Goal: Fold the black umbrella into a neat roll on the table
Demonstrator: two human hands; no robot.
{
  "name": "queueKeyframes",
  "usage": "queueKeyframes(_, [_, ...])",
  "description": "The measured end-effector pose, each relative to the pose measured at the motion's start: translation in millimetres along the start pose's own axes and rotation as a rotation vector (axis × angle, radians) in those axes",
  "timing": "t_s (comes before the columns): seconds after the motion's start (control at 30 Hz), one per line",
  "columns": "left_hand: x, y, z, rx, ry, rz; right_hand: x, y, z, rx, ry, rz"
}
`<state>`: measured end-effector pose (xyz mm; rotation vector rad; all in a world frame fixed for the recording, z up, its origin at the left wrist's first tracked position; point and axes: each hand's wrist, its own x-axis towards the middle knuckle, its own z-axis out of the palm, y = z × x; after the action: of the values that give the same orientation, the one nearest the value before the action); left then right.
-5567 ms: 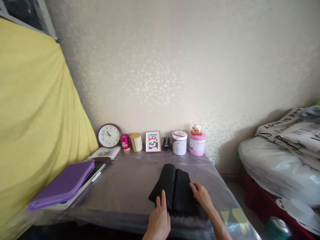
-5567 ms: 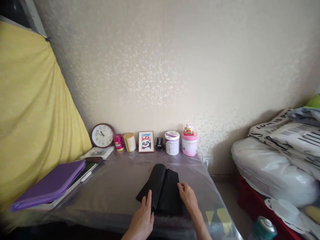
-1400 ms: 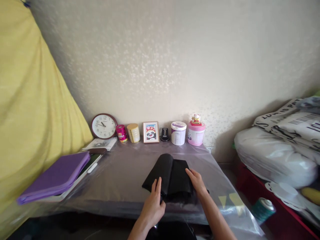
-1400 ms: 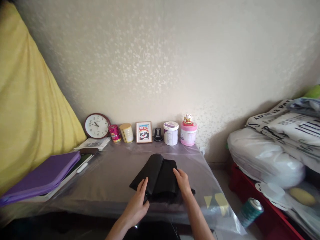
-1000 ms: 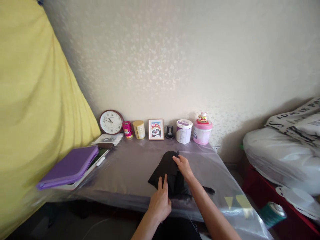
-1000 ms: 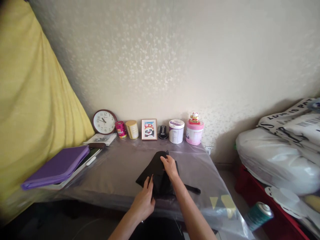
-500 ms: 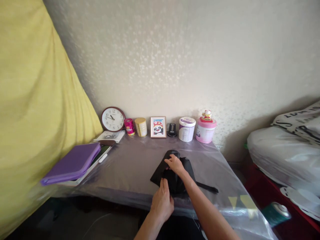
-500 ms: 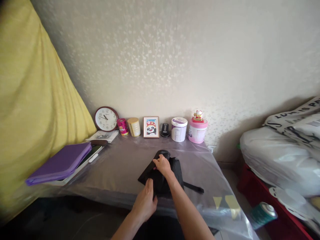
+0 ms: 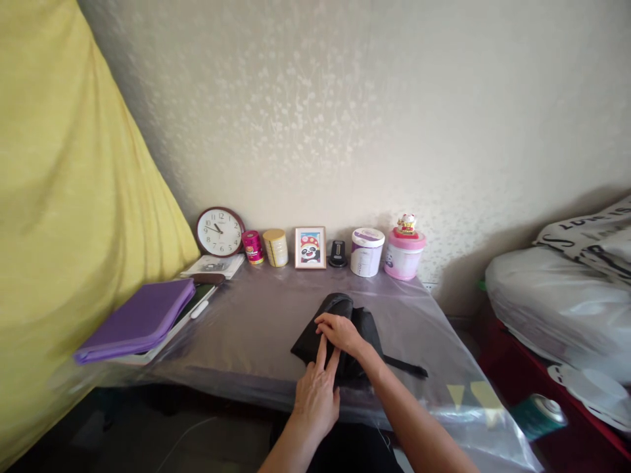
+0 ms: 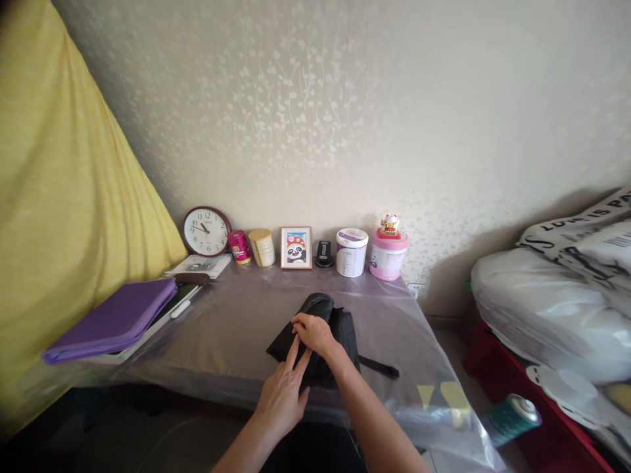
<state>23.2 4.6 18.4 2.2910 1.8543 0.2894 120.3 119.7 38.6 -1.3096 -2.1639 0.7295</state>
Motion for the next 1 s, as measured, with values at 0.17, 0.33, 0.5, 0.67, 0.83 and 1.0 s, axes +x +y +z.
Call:
queueKeyframes(0.17, [6,-5,7.7,-0.001,-0.045,-0.03,-26,4,-1,-0.003,0.045,-0.262])
queueKeyframes(0.33, [6,-7,7.4,-0.062,-0.058,-0.035,-36,20,0,-0.064,0.16,-0.415])
queueKeyframes(0.5, [7,-5,9.5,-0.049,-0.089,-0.068,-4,49,-2,-0.199,0.239,-0.439])
queueKeyframes(0.67, [9,-6,11.9,-0.085,-0.091,-0.082,42,80,-7,-0.264,0.28,-0.404])
queueKeyframes(0.83, [10,-3,7.7,-0.105,-0.127,-0.112,69,91,-21,-0.289,0.318,-0.241])
queueKeyframes(1.0, [10,-3,5.9,-0.153,-0.111,-0.114,24,58,-25,-0.235,0.393,-0.266])
